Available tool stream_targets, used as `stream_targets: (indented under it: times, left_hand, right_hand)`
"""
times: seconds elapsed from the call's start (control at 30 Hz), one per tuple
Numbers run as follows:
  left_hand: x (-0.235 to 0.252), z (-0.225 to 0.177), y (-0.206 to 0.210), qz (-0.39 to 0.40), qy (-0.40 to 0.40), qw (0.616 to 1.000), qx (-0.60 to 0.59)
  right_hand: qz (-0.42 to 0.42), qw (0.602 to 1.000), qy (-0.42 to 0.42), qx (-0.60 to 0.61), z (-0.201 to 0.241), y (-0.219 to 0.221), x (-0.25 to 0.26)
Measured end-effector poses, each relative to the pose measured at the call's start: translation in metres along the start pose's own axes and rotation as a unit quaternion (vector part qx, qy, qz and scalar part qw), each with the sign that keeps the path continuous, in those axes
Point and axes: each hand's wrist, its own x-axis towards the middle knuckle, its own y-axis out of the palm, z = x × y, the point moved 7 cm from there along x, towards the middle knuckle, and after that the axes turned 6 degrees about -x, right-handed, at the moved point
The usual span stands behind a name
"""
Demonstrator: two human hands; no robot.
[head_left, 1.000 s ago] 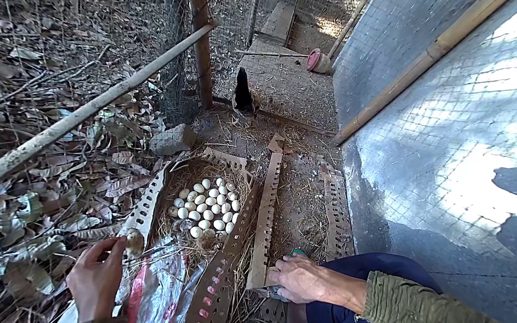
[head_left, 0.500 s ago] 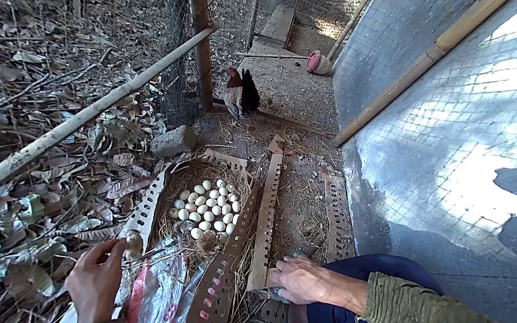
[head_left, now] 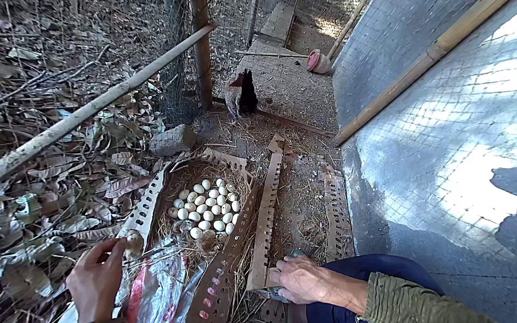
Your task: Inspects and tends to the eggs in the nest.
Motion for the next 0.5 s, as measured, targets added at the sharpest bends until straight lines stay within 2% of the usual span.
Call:
stream_targets:
  times: [0.5]
  left_hand:
    - [-0.0027,-0.0067,-0.0017,0.009,-0.003,1.0,0.013]
  right_hand:
    - [0.011,1.0,0.011,-0.009,-0.001,0.0,0.0007]
